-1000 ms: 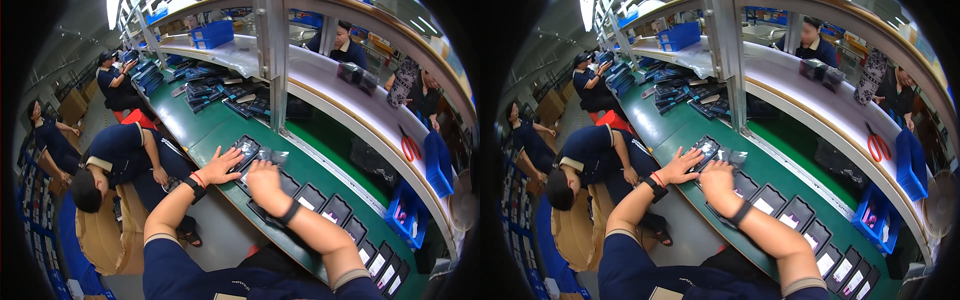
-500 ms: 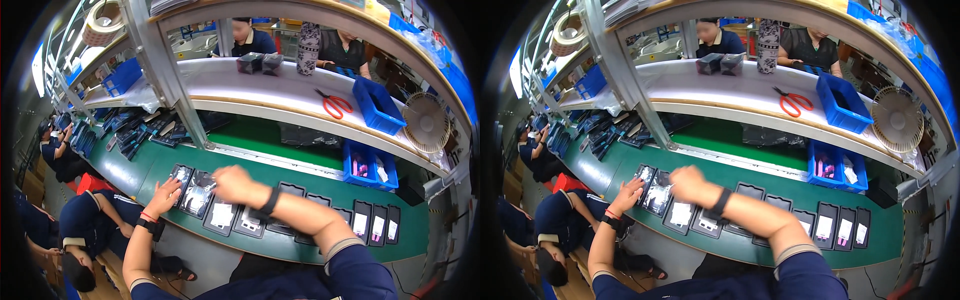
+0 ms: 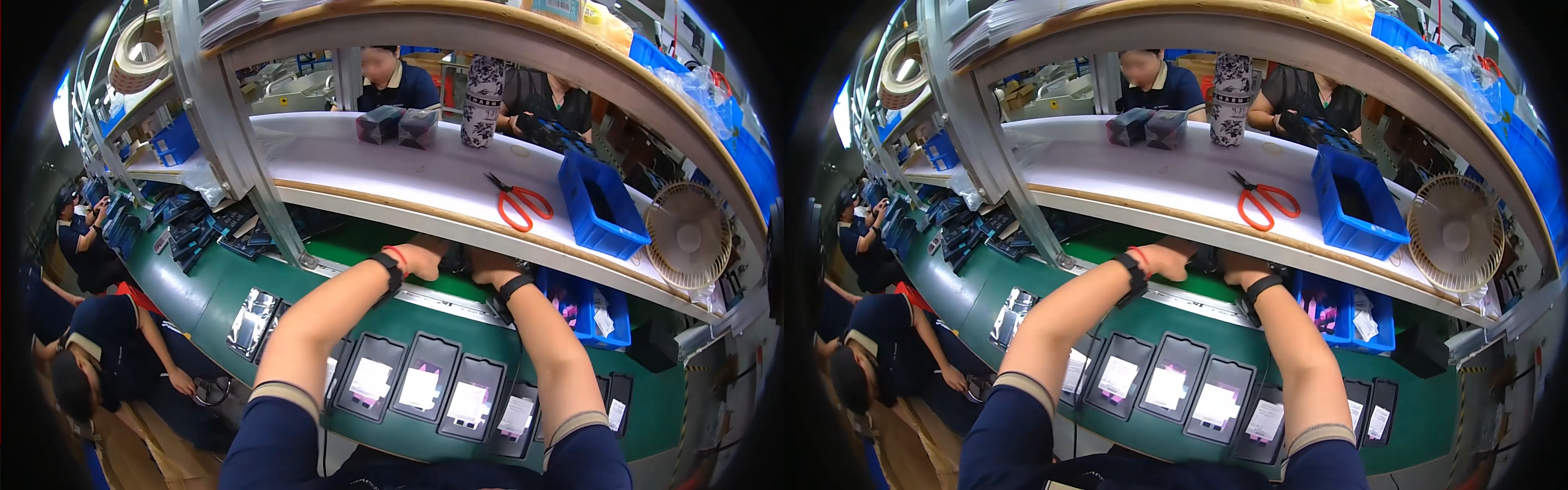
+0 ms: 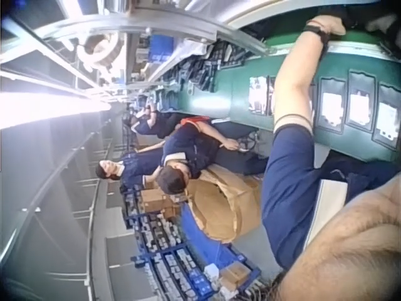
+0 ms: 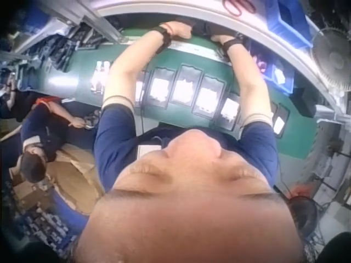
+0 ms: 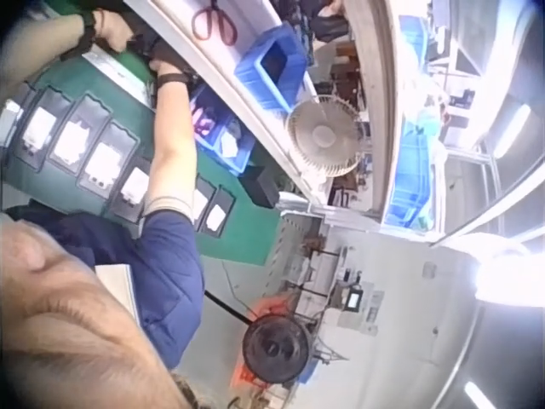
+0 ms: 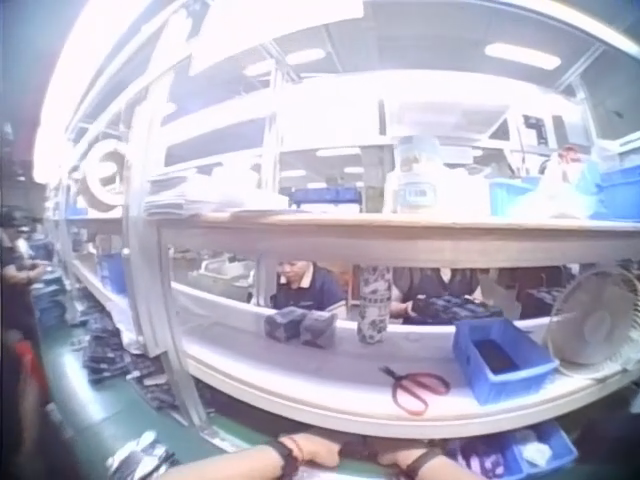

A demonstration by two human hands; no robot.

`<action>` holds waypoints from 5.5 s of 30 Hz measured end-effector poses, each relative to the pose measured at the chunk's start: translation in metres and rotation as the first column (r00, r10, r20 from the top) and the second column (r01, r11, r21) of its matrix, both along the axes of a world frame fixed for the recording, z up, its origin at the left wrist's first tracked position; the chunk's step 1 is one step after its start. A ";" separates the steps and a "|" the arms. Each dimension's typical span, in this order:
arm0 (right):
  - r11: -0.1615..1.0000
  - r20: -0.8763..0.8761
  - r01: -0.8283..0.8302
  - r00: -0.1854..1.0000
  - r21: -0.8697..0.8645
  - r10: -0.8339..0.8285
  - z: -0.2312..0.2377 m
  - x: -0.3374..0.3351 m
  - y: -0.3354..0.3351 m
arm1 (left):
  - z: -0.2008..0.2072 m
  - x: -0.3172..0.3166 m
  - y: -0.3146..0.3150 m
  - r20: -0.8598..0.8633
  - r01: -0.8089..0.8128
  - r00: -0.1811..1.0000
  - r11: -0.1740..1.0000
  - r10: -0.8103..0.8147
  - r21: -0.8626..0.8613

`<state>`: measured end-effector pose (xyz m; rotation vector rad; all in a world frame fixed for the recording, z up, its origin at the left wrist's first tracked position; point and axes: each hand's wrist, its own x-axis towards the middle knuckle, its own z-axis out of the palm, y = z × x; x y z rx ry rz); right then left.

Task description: Placing pink components into black plastic trays and then sliding them into protective bags on a factory assembly line.

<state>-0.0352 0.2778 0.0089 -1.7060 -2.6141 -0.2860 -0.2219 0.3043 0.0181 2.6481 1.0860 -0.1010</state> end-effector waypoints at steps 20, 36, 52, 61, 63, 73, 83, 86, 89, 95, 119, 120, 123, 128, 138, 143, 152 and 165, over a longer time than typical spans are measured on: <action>0.908 -0.157 -0.293 0.924 0.299 0.350 0.025 -0.080 -0.186 | 0.042 -0.048 -0.047 0.100 -0.138 0.988 0.974 0.121 0.180; 0.847 -0.327 -0.456 0.872 -0.274 0.364 -0.015 -0.158 -0.231 | -0.030 -0.203 -0.262 -0.056 -0.128 0.989 0.980 0.138 0.154; 0.998 -0.084 -0.059 0.995 -0.028 0.057 -0.002 0.009 -0.005 | 0.026 -0.065 -0.083 0.001 0.023 1.000 0.999 -0.024 0.049; 0.985 -0.083 -0.090 0.991 0.146 0.103 0.022 0.014 -0.138 | -0.004 0.044 0.009 0.155 -0.108 0.979 0.983 0.131 -0.148; 0.962 -0.122 -0.152 0.975 0.228 0.184 0.027 0.004 -0.202 | -0.024 0.043 0.019 0.145 -0.129 0.981 0.991 0.132 -0.031; 0.979 -0.165 -0.203 0.966 -0.015 0.198 -0.005 0.000 -0.285 | 0.014 0.067 -0.001 0.050 -0.144 0.989 0.983 0.139 0.115; 0.994 -0.200 0.100 0.974 -0.044 -0.107 -0.002 0.013 -0.039 | -0.040 0.071 0.028 0.090 -0.021 0.996 0.928 -0.013 0.372; 0.988 -0.196 0.074 0.976 -0.135 -0.100 0.002 0.014 -0.010 | -0.032 0.073 0.018 0.002 -0.016 1.000 0.961 0.016 0.275; 0.985 -0.169 0.076 0.980 -0.154 -0.102 0.009 0.010 -0.012 | -0.005 0.068 0.002 -0.053 -0.054 0.996 0.973 0.067 0.226; 0.991 -0.268 0.040 0.963 0.128 -0.004 -0.023 0.012 -0.021 | -0.029 0.044 0.014 0.110 -0.038 0.994 0.959 0.007 0.281; 0.983 -0.264 0.174 0.947 -0.063 -0.184 -0.014 0.026 -0.348 | -0.024 -0.021 -0.248 0.084 0.052 0.991 0.877 -0.105 0.477; 0.983 -0.256 0.178 0.949 -0.054 -0.186 -0.013 0.025 -0.349 | -0.034 -0.026 -0.253 0.130 0.029 0.986 0.870 -0.106 0.492; 0.979 -0.258 0.198 0.944 -0.050 -0.204 -0.014 0.027 -0.350 | -0.038 -0.027 -0.257 0.079 0.036 0.995 0.940 -0.067 0.338; 0.972 -0.297 0.222 0.936 0.074 -0.191 -0.023 0.034 -0.357 | -0.030 -0.029 -0.256 0.044 0.073 0.995 0.962 -0.088 0.263; 0.978 -0.416 0.175 0.902 0.116 -0.112 -0.028 0.038 -0.352 | -0.020 -0.047 -0.253 0.119 -0.013 0.993 0.991 -0.003 0.136; 0.960 -0.270 0.249 0.923 -0.127 -0.275 -0.012 0.046 -0.376 | 0.005 -0.103 -0.288 0.226 -0.428 0.896 0.880 0.382 0.206; 0.954 -0.227 0.131 0.954 -0.270 -0.195 -0.021 0.023 -0.352 | -0.063 -0.175 -0.319 0.297 -0.852 0.523 0.479 0.799 0.212; 0.956 -0.374 -0.131 0.927 -0.264 0.024 -0.035 -0.107 -0.261 | -0.066 -0.284 -0.241 0.189 -0.943 0.317 0.288 0.929 0.169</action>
